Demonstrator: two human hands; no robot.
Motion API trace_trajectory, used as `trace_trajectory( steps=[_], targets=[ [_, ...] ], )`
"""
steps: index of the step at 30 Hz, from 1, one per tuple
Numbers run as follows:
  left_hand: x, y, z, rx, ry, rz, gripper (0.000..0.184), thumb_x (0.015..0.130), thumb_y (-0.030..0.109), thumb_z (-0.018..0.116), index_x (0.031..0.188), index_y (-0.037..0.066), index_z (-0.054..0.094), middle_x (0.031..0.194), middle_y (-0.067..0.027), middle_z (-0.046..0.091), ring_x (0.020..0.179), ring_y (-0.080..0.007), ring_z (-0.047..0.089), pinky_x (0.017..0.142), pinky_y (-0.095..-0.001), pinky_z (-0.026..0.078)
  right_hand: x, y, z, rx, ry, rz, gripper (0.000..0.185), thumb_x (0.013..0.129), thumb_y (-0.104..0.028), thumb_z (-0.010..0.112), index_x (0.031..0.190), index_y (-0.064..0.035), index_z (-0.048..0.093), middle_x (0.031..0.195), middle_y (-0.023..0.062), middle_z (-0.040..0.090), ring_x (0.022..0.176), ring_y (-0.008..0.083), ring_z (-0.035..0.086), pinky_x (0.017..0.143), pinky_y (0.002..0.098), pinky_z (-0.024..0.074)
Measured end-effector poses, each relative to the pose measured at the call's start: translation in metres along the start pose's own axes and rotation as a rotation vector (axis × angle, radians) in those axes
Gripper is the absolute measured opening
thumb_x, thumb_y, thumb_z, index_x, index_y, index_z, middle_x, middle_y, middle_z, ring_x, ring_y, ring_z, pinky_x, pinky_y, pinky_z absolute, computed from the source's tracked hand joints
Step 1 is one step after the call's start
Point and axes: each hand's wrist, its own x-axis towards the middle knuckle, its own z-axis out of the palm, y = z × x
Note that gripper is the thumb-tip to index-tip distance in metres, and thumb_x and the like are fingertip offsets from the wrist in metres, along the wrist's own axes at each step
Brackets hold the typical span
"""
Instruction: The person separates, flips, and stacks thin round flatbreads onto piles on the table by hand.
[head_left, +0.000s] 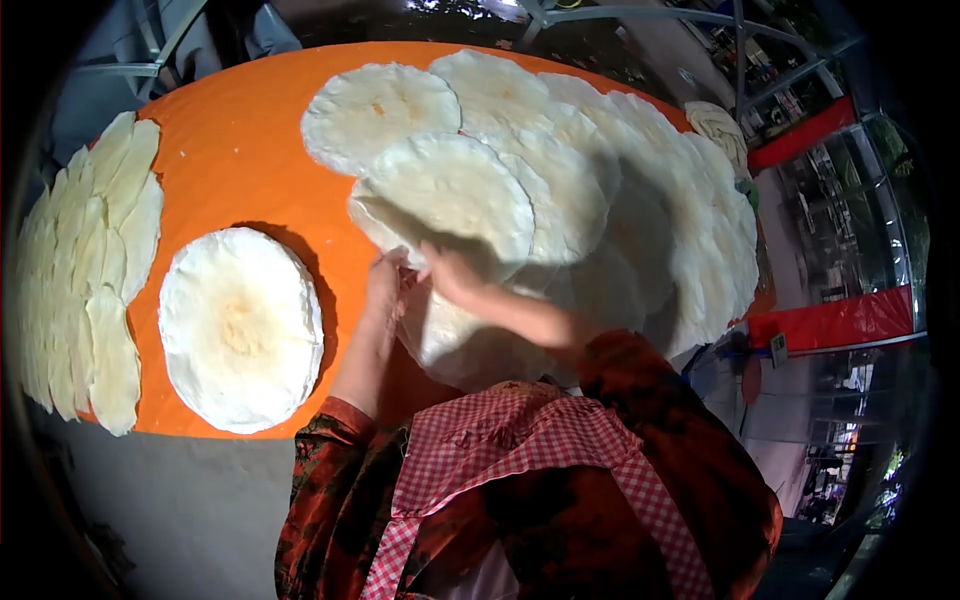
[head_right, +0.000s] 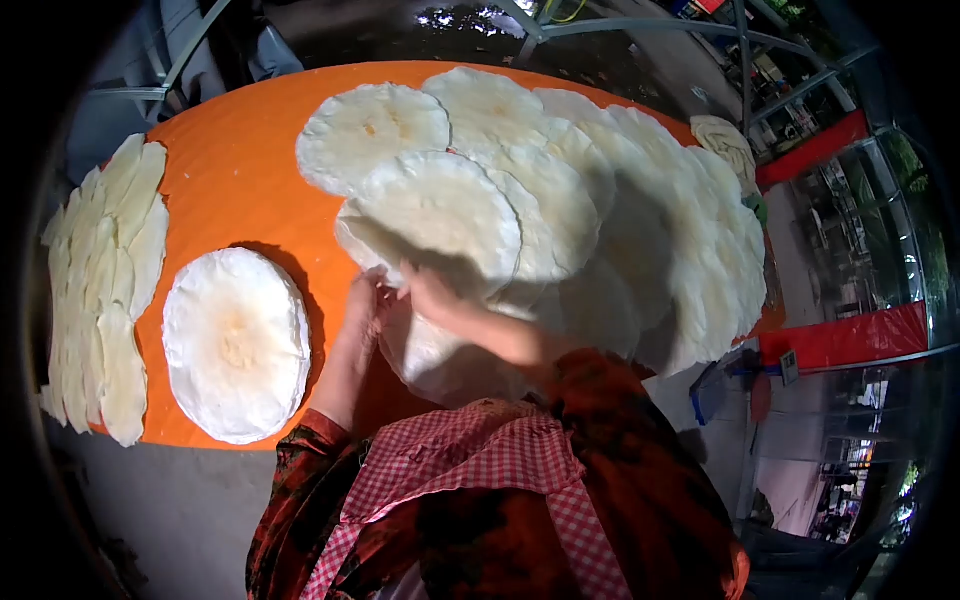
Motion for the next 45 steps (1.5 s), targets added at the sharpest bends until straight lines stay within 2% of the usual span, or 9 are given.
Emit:
trace_trajectory(
  steps=[3, 5, 10, 14, 18, 28, 34, 37, 45],
  targets=[
    [-0.013, 0.012, -0.011, 0.005, -0.103, 0.176, 0.033, 0.088, 0.031, 0.058, 0.111, 0.009, 0.051, 0.101, -0.0063, 0.058, 0.099, -0.0181, 0.051, 0.087, -0.0438, 0.041, 0.042, -0.005, -0.061, 0.308, 0.04, -0.056, 0.018, 0.082, -0.002, 0.055, 0.094, -0.0036, 0.068, 0.075, 0.0055, 0.067, 0.068, 0.0142, 0.059, 0.06, 0.0314, 0.0475],
    [-0.028, 0.014, -0.018, 0.024, 0.037, 0.236, 0.047, 0.085, 0.036, 0.061, 0.121, 0.011, 0.046, 0.112, -0.0076, 0.053, 0.109, -0.0201, 0.046, 0.097, -0.048, 0.033, 0.006, -0.095, -0.183, 0.264, -0.042, 0.034, 0.026, 0.083, -0.011, 0.061, 0.108, -0.0012, 0.062, 0.089, 0.0101, 0.068, 0.077, 0.0161, 0.063, 0.068, 0.0322, 0.0504],
    [-0.042, 0.003, -0.045, -0.079, -0.064, 0.147, 0.069, 0.081, 0.033, 0.064, 0.138, 0.008, 0.032, 0.129, -0.014, 0.044, 0.124, -0.0284, 0.036, 0.104, -0.0475, 0.026, -0.001, -0.032, -0.273, 0.822, -0.107, -0.059, 0.051, 0.078, -0.014, 0.067, 0.12, 0.0079, 0.047, 0.101, 0.0175, 0.064, 0.091, 0.0259, 0.063, 0.087, 0.0385, 0.0482],
    [-0.068, 0.003, -0.035, -0.03, -0.191, 0.201, 0.057, 0.085, 0.02, 0.058, 0.133, -0.004, 0.036, 0.128, -0.0181, 0.049, 0.12, -0.0319, 0.045, 0.101, -0.0429, 0.038, -0.003, 0.073, -0.228, 0.936, -0.148, 0.132, 0.057, 0.079, -0.02, 0.067, 0.125, 0.0063, 0.046, 0.116, 0.0181, 0.059, 0.108, 0.0243, 0.057, 0.097, 0.0389, 0.0417],
    [-0.046, -0.048, -0.066, 0.08, 0.158, 0.122, 0.048, 0.083, 0.011, 0.058, 0.125, -0.006, 0.042, 0.118, -0.0172, 0.054, 0.109, -0.029, 0.051, 0.094, -0.0388, 0.042, -0.021, 0.193, -0.106, 1.588, -0.231, 0.595, 0.045, 0.085, -0.027, 0.064, 0.12, 0.0006, 0.054, 0.117, 0.0134, 0.061, 0.106, 0.0227, 0.058, 0.096, 0.0371, 0.0429],
    [-0.044, -0.06, -0.052, 0.442, 0.095, 0.24, 0.04, 0.079, 0.006, 0.054, 0.117, -0.005, 0.045, 0.106, -0.0156, 0.057, 0.095, -0.0264, 0.059, 0.078, -0.0356, 0.051, -0.046, 0.188, -0.034, 0.619, 0.392, 0.352, 0.046, 0.076, -0.02, 0.072, 0.114, -0.0015, 0.053, 0.106, 0.0123, 0.062, 0.098, 0.0213, 0.058, 0.085, 0.0365, 0.0461],
    [-0.022, -0.069, -0.077, 0.527, 0.27, 0.302, 0.038, 0.075, 0.002, 0.054, 0.113, 0.0, 0.051, 0.1, -0.0124, 0.06, 0.097, -0.0247, 0.059, 0.084, -0.0374, 0.049, -0.049, 0.202, -0.048, 1.232, 0.191, 0.475, 0.045, 0.074, -0.005, 0.067, 0.117, -0.005, 0.053, 0.103, 0.01, 0.062, 0.094, 0.0237, 0.06, 0.081, 0.0387, 0.0492],
    [-0.039, -0.027, -0.051, 0.673, 0.278, 0.547, 0.04, 0.074, 0.001, 0.057, 0.114, -0.002, 0.053, 0.1, -0.0106, 0.063, 0.097, -0.0226, 0.059, 0.084, -0.0345, 0.047, -0.043, 0.138, -0.086, 1.087, 0.253, 0.253, 0.063, 0.077, 0.003, 0.06, 0.134, -0.0006, 0.034, 0.121, 0.0128, 0.054, 0.103, 0.0246, 0.057, 0.086, 0.0377, 0.049],
    [-0.206, 0.234, -0.12, 0.444, 0.422, 0.709, 0.031, 0.077, -0.001, 0.054, 0.108, 0.001, 0.056, 0.093, -0.0089, 0.063, 0.076, -0.0164, 0.06, 0.065, -0.0285, 0.05, 0.019, -0.156, -0.077, 1.258, 0.128, -0.151, 0.05, 0.074, 0.0, 0.067, 0.119, -0.0027, 0.045, 0.111, 0.0098, 0.056, 0.101, 0.0201, 0.055, 0.088, 0.0342, 0.0459]
  ],
)
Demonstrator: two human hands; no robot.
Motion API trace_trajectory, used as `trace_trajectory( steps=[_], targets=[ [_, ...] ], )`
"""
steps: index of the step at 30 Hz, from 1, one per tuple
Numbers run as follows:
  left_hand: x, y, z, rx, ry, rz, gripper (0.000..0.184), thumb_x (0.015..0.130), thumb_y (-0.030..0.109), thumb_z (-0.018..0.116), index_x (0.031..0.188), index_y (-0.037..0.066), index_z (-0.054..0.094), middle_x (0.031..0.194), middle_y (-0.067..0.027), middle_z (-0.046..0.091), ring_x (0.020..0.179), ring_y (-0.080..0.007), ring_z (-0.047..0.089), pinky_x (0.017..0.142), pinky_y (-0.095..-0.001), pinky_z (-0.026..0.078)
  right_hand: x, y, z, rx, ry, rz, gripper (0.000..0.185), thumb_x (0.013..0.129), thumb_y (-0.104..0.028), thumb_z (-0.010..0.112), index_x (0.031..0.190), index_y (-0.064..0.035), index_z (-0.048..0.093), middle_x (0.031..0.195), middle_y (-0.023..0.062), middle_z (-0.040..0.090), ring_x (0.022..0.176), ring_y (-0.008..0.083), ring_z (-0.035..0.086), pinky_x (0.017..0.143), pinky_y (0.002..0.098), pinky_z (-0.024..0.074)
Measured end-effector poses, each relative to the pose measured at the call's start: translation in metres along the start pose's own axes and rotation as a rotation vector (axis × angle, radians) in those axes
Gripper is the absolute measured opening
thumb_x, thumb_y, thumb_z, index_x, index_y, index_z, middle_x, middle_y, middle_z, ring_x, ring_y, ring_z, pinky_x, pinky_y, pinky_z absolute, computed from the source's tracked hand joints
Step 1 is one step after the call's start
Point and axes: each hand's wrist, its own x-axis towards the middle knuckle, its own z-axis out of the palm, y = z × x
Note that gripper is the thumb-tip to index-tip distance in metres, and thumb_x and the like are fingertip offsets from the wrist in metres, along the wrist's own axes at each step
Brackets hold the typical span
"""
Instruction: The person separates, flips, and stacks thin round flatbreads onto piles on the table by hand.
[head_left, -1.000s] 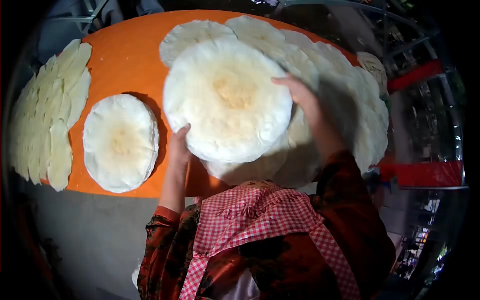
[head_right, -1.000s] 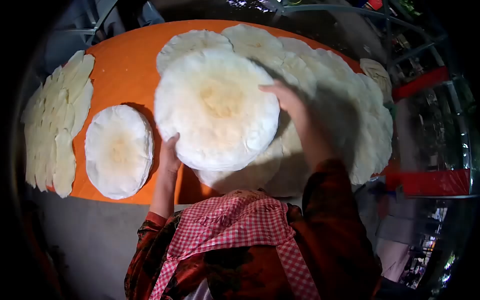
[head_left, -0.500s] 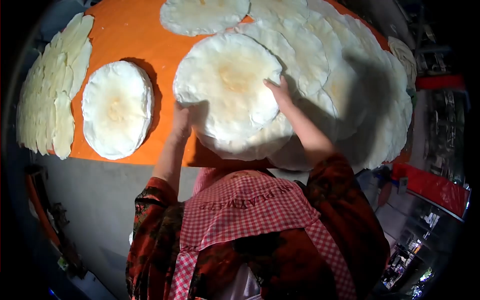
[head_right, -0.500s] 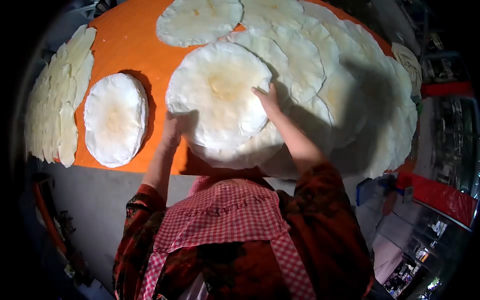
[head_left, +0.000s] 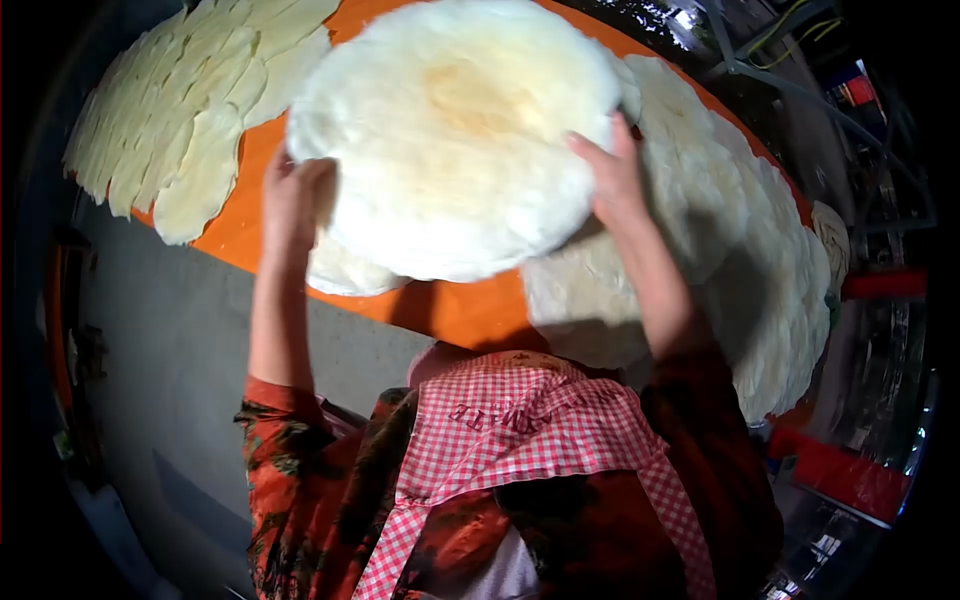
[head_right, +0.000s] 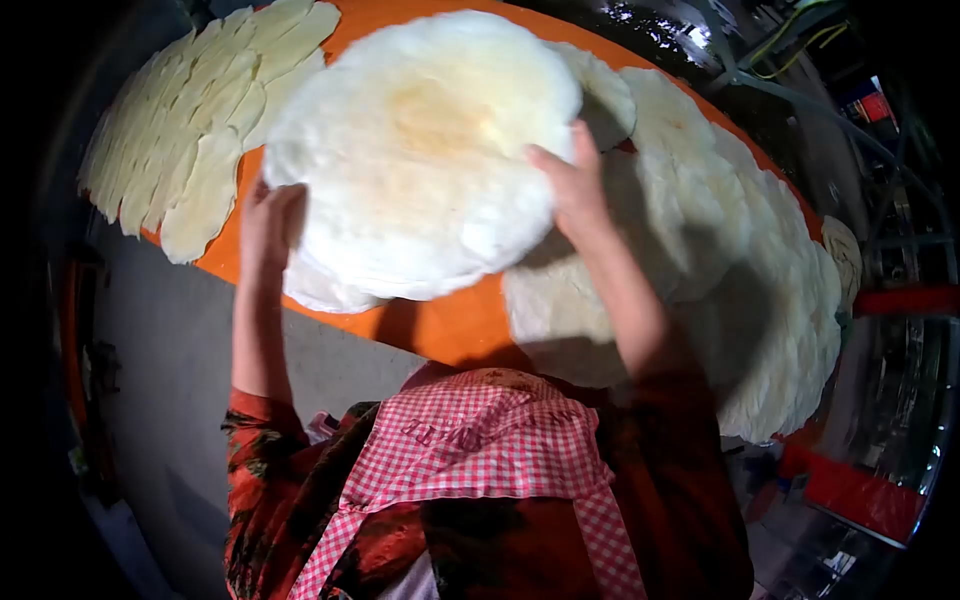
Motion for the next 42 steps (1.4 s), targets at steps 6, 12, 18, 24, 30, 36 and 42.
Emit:
trace_trajectory(
  steps=[6, 12, 18, 24, 30, 36, 42],
  targets=[
    [0.035, -0.115, -0.154, 0.396, 0.109, -0.032, 0.039, 0.078, 0.003, 0.055, 0.116, -0.003, 0.05, 0.106, -0.0144, 0.059, 0.097, -0.0251, 0.058, 0.084, -0.0352, 0.047, 0.028, 0.167, 0.077, -0.21, -0.17, 0.178, 0.049, 0.072, 0.0, 0.065, 0.116, -0.0021, 0.044, 0.112, 0.0094, 0.055, 0.104, 0.0192, 0.052, 0.09, 0.0314, 0.0415],
    [0.022, -0.133, -0.156, 1.022, 0.303, 0.303, 0.045, 0.079, 0.009, 0.066, 0.12, 0.002, 0.05, 0.122, -0.0204, 0.049, 0.116, -0.0371, 0.046, 0.096, -0.0411, 0.04, 0.03, 0.195, 0.072, -0.536, -0.2, 0.473, 0.052, 0.077, 0.002, 0.063, 0.122, -0.0022, 0.039, 0.095, 0.011, 0.062, 0.074, 0.0145, 0.057, 0.053, 0.0257, 0.0434],
    [0.106, -0.095, -0.075, 1.23, -0.017, 0.753, 0.042, 0.087, 0.018, 0.057, 0.127, 0.008, 0.049, 0.137, -0.0174, 0.041, 0.126, -0.0381, 0.036, 0.101, -0.0486, 0.033, 0.031, 0.228, 0.063, -0.553, -0.193, 0.233, 0.048, 0.07, 0.006, 0.061, 0.113, -0.0041, 0.042, 0.084, 0.0101, 0.06, 0.079, 0.0176, 0.059, 0.068, 0.0314, 0.0475],
    [0.169, -0.177, -0.039, 1.761, -0.18, 0.472, 0.065, 0.092, 0.052, 0.038, 0.145, 0.016, 0.025, 0.15, -0.0138, 0.021, 0.14, -0.0333, 0.013, 0.104, -0.0651, 0.008, 0.038, 0.196, 0.036, -0.709, -0.209, 0.251, 0.034, 0.072, -0.011, 0.068, 0.102, -0.0074, 0.051, 0.084, 0.015, 0.061, 0.083, 0.0312, 0.061, 0.07, 0.0384, 0.0467],
    [0.175, -0.167, -0.037, 1.777, -0.285, 0.409, 0.069, 0.09, 0.048, 0.047, 0.146, 0.015, 0.023, 0.151, -0.0143, 0.019, 0.14, -0.0341, 0.012, 0.105, -0.0635, 0.011, 0.153, 0.152, -0.092, -1.341, 0.093, -0.144, 0.043, 0.079, -0.025, 0.067, 0.115, -0.0062, 0.053, 0.125, 0.0144, 0.049, 0.114, 0.0337, 0.048, 0.094, 0.0421, 0.0411],
    [0.072, -0.115, 0.104, 0.635, -0.436, 0.421, 0.042, 0.085, 0.011, 0.055, 0.122, -0.007, 0.046, 0.12, -0.0212, 0.052, 0.113, -0.0308, 0.05, 0.099, -0.0394, 0.037, 0.273, 0.171, -0.249, -1.251, 0.899, 0.378, 0.031, 0.078, -0.021, 0.063, 0.105, -0.0065, 0.061, 0.105, 0.0177, 0.063, 0.096, 0.0333, 0.061, 0.079, 0.0417, 0.0492],
    [0.043, -0.244, 0.232, 0.874, -0.515, 0.769, 0.027, 0.081, 0.012, 0.062, 0.106, 0.0, 0.056, 0.108, -0.019, 0.055, 0.099, -0.0368, 0.051, 0.087, -0.0437, 0.041, 0.353, 0.194, -0.274, -0.781, 0.685, 0.164, 0.028, 0.071, -0.019, 0.066, 0.096, -0.0044, 0.068, 0.102, 0.0136, 0.066, 0.097, 0.0268, 0.061, 0.081, 0.0382, 0.0472]
  ],
)
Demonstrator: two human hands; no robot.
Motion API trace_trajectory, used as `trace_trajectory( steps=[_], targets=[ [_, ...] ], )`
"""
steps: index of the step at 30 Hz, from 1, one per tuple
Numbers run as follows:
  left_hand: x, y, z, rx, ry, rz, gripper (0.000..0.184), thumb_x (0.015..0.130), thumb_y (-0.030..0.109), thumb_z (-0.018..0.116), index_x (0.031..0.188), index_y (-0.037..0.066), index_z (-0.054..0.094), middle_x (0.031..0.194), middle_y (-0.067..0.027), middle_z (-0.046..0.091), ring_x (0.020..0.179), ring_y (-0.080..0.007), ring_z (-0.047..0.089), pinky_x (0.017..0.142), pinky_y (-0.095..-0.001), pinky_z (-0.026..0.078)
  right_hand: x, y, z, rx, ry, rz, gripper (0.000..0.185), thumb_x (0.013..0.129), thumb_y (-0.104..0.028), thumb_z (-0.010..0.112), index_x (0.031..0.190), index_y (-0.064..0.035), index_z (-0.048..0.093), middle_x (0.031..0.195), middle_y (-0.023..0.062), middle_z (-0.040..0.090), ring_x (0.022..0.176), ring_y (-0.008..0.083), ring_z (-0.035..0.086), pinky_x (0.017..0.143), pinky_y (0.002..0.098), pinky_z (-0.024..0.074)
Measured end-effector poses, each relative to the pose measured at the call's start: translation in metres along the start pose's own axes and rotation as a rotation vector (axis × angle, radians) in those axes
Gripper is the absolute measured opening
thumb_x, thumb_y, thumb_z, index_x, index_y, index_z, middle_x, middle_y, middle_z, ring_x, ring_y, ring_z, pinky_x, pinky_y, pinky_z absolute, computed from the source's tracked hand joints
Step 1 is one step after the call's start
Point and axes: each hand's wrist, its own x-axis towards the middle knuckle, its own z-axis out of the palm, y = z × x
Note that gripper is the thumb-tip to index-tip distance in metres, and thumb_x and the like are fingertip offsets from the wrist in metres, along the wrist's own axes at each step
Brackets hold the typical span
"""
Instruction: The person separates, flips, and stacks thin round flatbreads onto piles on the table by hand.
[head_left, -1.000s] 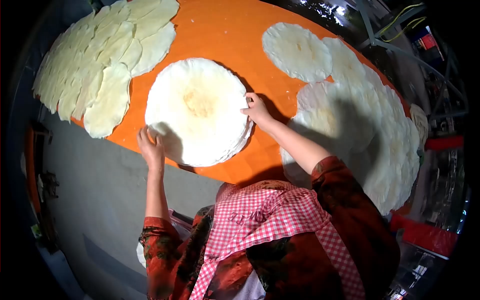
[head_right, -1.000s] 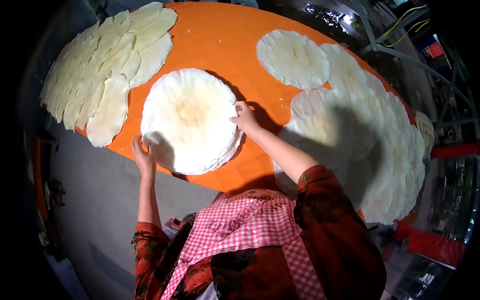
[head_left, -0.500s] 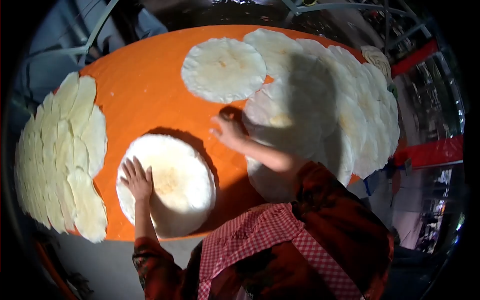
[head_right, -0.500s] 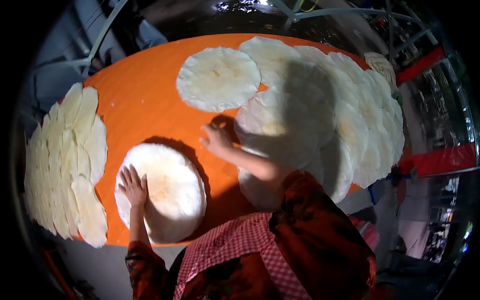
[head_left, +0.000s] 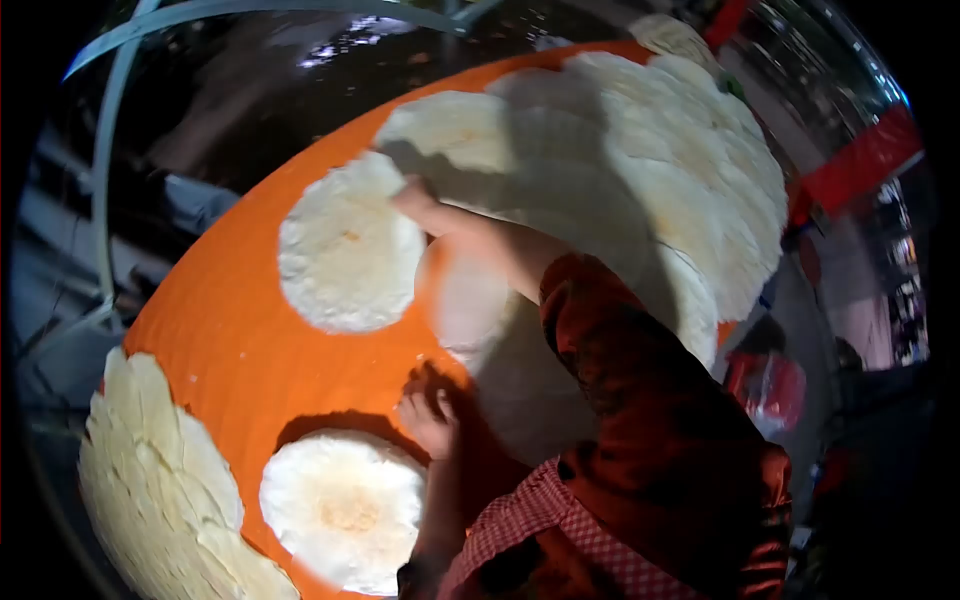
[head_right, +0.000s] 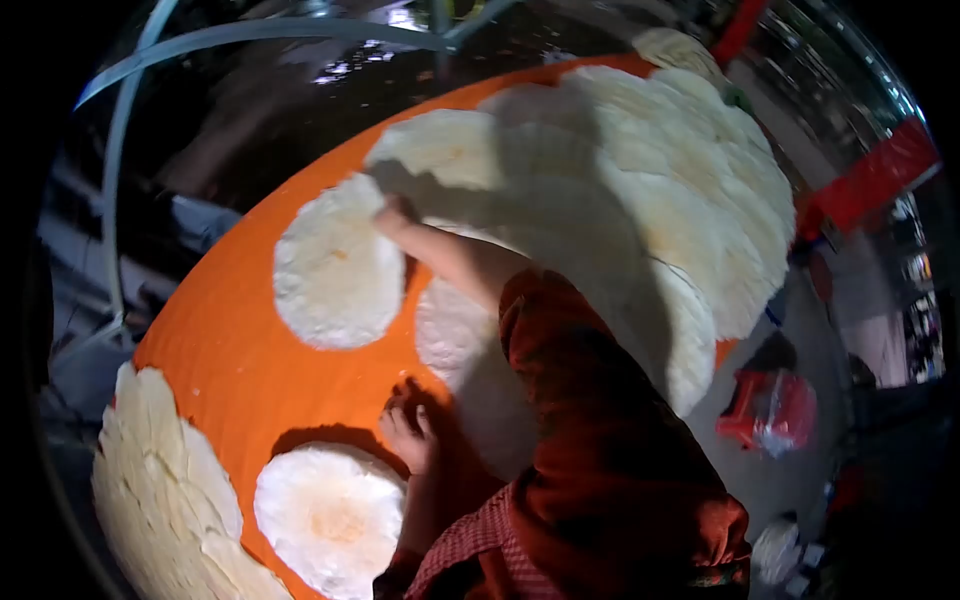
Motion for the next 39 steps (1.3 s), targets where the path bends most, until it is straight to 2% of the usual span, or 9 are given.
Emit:
trace_trajectory(
  steps=[2, 5, 7, 13, 19, 24, 27, 33, 39],
  targets=[
    [-0.002, -0.006, 0.025, 0.236, 0.055, -0.021, 0.026, 0.082, 0.012, 0.059, 0.106, 0.001, 0.056, 0.106, -0.0184, 0.056, 0.096, -0.0364, 0.051, 0.082, -0.0437, 0.041, -0.043, -0.069, -0.067, 0.139, 0.15, -0.257, 0.03, 0.066, -0.016, 0.069, 0.09, 0.0012, 0.067, 0.083, 0.0128, 0.067, 0.078, 0.0238, 0.064, 0.072, 0.0344, 0.0499],
    [-0.004, -0.01, 0.022, 0.067, 0.018, -0.042, 0.025, 0.082, 0.008, 0.053, 0.106, 0.002, 0.056, 0.104, -0.0187, 0.056, 0.096, -0.0375, 0.051, 0.084, -0.0452, 0.039, -0.082, -0.091, -0.203, 0.659, -0.548, -0.214, 0.031, 0.076, -0.02, 0.067, 0.093, 0.0059, 0.064, 0.086, 0.0128, 0.066, 0.076, 0.0205, 0.063, 0.073, 0.0364, 0.0491],
    [-0.001, -0.006, 0.016, 0.063, 0.022, 0.021, 0.026, 0.081, 0.007, 0.051, 0.106, 0.001, 0.055, 0.105, -0.0194, 0.055, 0.096, -0.0383, 0.049, 0.084, -0.0451, 0.038, -0.117, -0.081, -0.254, 0.481, -0.325, 0.272, 0.027, 0.08, -0.022, 0.065, 0.087, 0.0037, 0.066, 0.079, 0.0086, 0.067, 0.07, 0.0179, 0.063, 0.066, 0.035, 0.0495],
    [-0.004, -0.01, 0.012, -0.017, -0.036, 0.051, 0.026, 0.076, -0.002, 0.056, 0.102, 0.002, 0.055, 0.106, -0.0167, 0.054, 0.099, -0.0356, 0.049, 0.089, -0.0418, 0.039, -0.168, 0.154, -0.295, -0.344, -0.081, 0.107, 0.029, 0.074, -0.026, 0.064, 0.094, -0.0049, 0.067, 0.095, 0.0165, 0.066, 0.082, 0.0261, 0.064, 0.082, 0.038, 0.0485],
    [-0.04, 0.033, -0.035, -0.309, -0.146, -0.221, 0.019, 0.086, 0.001, 0.057, 0.104, 0.0, 0.052, 0.103, -0.0116, 0.052, 0.094, -0.0239, 0.052, 0.08, -0.0318, 0.045, -0.182, 0.157, -0.288, -0.465, 0.068, 0.398, 0.033, 0.076, -0.019, 0.051, 0.102, -0.0025, 0.064, 0.116, 0.0179, 0.059, 0.11, 0.0365, 0.054, 0.092, 0.0423, 0.0436],
    [-0.107, 0.087, -0.057, -0.367, -0.232, -0.365, 0.021, 0.087, 0.004, 0.058, 0.107, 0.002, 0.052, 0.104, -0.0083, 0.054, 0.094, -0.0191, 0.053, 0.077, -0.0295, 0.045, -0.175, 0.121, -0.301, -0.558, -0.293, 0.511, 0.032, 0.08, -0.021, 0.047, 0.104, -0.0087, 0.064, 0.121, 0.0158, 0.058, 0.108, 0.0308, 0.057, 0.095, 0.0371, 0.0403],
    [-0.145, 0.104, -0.071, -0.408, -0.224, -0.478, 0.022, 0.087, 0.004, 0.058, 0.108, 0.001, 0.051, 0.105, -0.0082, 0.054, 0.095, -0.0186, 0.053, 0.081, -0.0302, 0.046, -0.21, 0.116, -0.314, -0.59, -0.022, 0.375, 0.033, 0.08, -0.022, 0.047, 0.106, -0.0087, 0.063, 0.116, 0.0149, 0.062, 0.103, 0.0285, 0.061, 0.091, 0.0357, 0.0437],
    [-0.228, 0.114, -0.068, -0.538, -0.173, -0.791, 0.02, 0.087, 0.002, 0.057, 0.106, 0.001, 0.051, 0.103, -0.0082, 0.054, 0.095, -0.0193, 0.052, 0.082, -0.0321, 0.046, -0.21, 0.154, -0.314, -0.455, -0.092, 0.401, 0.031, 0.068, -0.019, 0.063, 0.093, -0.0021, 0.067, 0.095, 0.0175, 0.067, 0.089, 0.0277, 0.066, 0.072, 0.0343, 0.0524],
    [-0.228, 0.171, -0.049, -0.926, -0.156, -1.068, 0.023, 0.091, 0.012, 0.053, 0.11, 0.0, 0.047, 0.104, -0.0122, 0.055, 0.095, -0.0237, 0.057, 0.085, -0.0355, 0.047, -0.233, 0.085, -0.305, 0.549, -0.054, 0.373, 0.016, 0.064, -0.005, 0.068, 0.078, 0.0011, 0.063, 0.077, 0.0121, 0.064, 0.071, 0.022, 0.062, 0.06, 0.0342, 0.0516]
  ],
)
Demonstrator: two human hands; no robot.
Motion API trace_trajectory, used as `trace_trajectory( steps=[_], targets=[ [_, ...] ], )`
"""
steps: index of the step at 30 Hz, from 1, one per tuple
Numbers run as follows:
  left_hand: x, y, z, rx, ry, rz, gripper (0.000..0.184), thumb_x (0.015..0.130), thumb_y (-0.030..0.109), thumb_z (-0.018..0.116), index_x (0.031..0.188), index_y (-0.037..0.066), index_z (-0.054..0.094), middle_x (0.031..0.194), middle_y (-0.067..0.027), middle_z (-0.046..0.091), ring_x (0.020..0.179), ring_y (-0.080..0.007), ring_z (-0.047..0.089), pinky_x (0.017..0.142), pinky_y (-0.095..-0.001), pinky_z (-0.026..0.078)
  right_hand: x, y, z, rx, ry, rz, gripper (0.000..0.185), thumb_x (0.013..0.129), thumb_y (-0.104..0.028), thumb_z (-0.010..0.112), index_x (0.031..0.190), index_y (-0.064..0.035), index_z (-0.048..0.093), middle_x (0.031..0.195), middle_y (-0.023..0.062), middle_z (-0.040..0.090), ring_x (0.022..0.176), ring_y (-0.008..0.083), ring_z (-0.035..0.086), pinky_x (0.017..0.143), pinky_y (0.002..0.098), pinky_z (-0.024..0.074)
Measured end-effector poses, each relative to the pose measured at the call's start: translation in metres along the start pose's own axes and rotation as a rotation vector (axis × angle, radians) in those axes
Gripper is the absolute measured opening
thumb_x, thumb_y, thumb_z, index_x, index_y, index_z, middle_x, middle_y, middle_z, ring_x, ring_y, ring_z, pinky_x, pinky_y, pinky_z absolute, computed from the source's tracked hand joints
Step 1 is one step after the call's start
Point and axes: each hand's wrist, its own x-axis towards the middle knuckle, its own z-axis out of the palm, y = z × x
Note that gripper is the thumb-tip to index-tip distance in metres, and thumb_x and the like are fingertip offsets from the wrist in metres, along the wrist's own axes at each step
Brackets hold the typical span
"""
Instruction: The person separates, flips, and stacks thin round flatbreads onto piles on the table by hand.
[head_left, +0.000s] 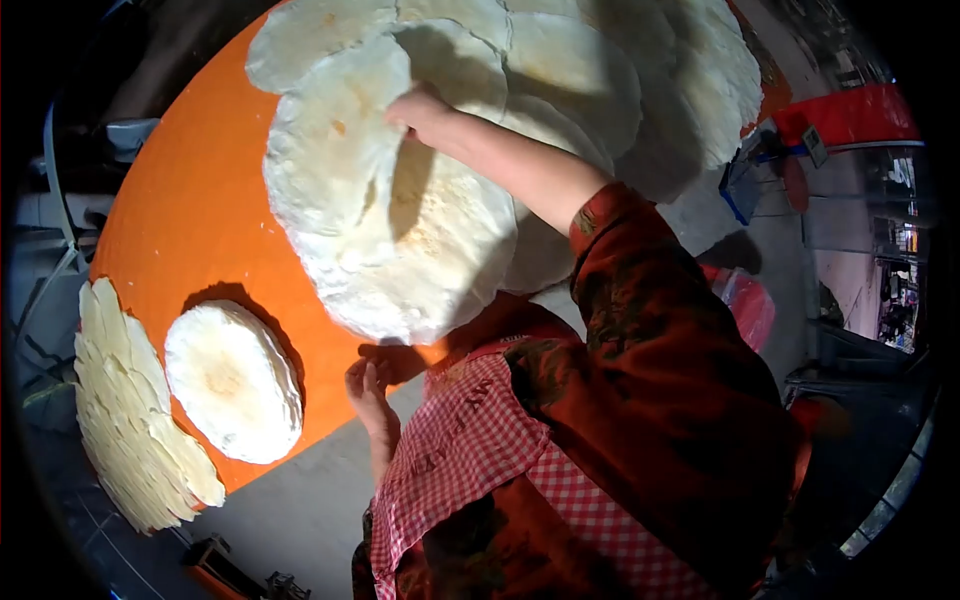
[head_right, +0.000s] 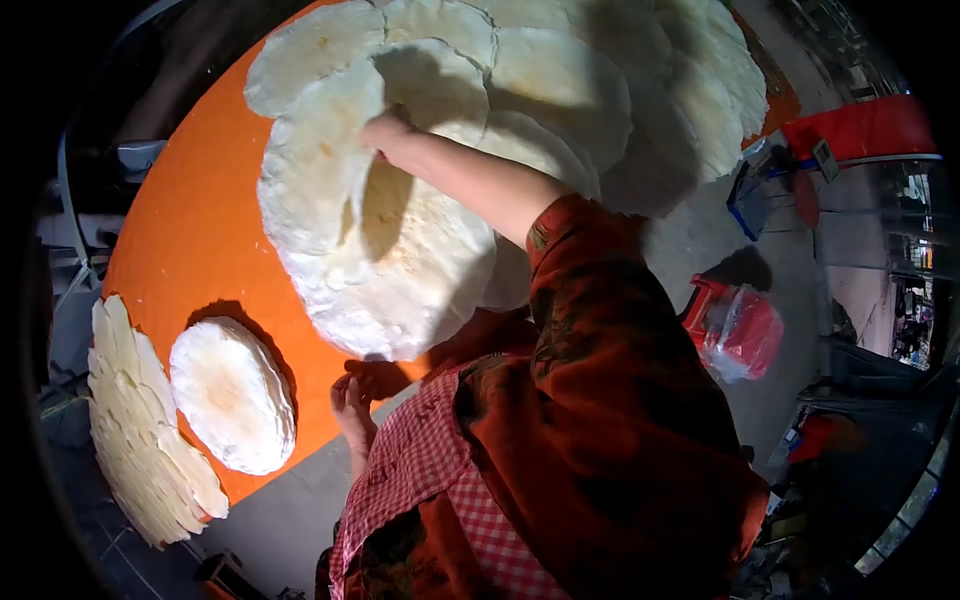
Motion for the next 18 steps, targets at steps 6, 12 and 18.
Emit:
trace_trajectory(
  steps=[6, 12, 18],
  targets=[
    [0.013, -0.003, -0.005, -0.277, -0.118, -0.165, 0.039, 0.094, 0.026, 0.048, 0.119, -0.003, 0.04, 0.116, -0.0223, 0.054, 0.105, -0.0314, 0.058, 0.092, -0.0397, 0.047, -0.129, -0.025, -0.08, 0.072, -0.277, 0.068, 0.041, 0.059, -0.005, 0.07, 0.098, 0.0003, 0.057, 0.085, 0.0124, 0.062, 0.074, 0.0243, 0.061, 0.064, 0.0346, 0.0508],
    [0.021, -0.007, -0.006, -0.269, -0.103, -0.171, 0.044, 0.094, 0.031, 0.046, 0.12, -0.004, 0.041, 0.118, -0.0228, 0.053, 0.107, -0.0326, 0.057, 0.091, -0.0421, 0.047, -0.149, 0.108, -0.128, -0.821, 0.237, 0.1, 0.075, 0.061, -0.018, 0.075, 0.126, -0.0008, 0.041, 0.116, 0.0218, 0.054, 0.113, 0.0343, 0.052, 0.092, 0.0376, 0.0441],
    [0.028, -0.011, 0.002, -0.237, -0.088, -0.195, 0.037, 0.092, 0.031, 0.051, 0.114, 0.001, 0.049, 0.108, -0.0182, 0.059, 0.1, -0.0286, 0.06, 0.083, -0.0385, 0.049, -0.147, 0.107, -0.129, -0.221, -0.065, 0.154, 0.038, 0.065, -0.016, 0.074, 0.096, 0.0033, 0.063, 0.084, 0.0123, 0.066, 0.071, 0.023, 0.063, 0.066, 0.0344, 0.0514]
  ],
)
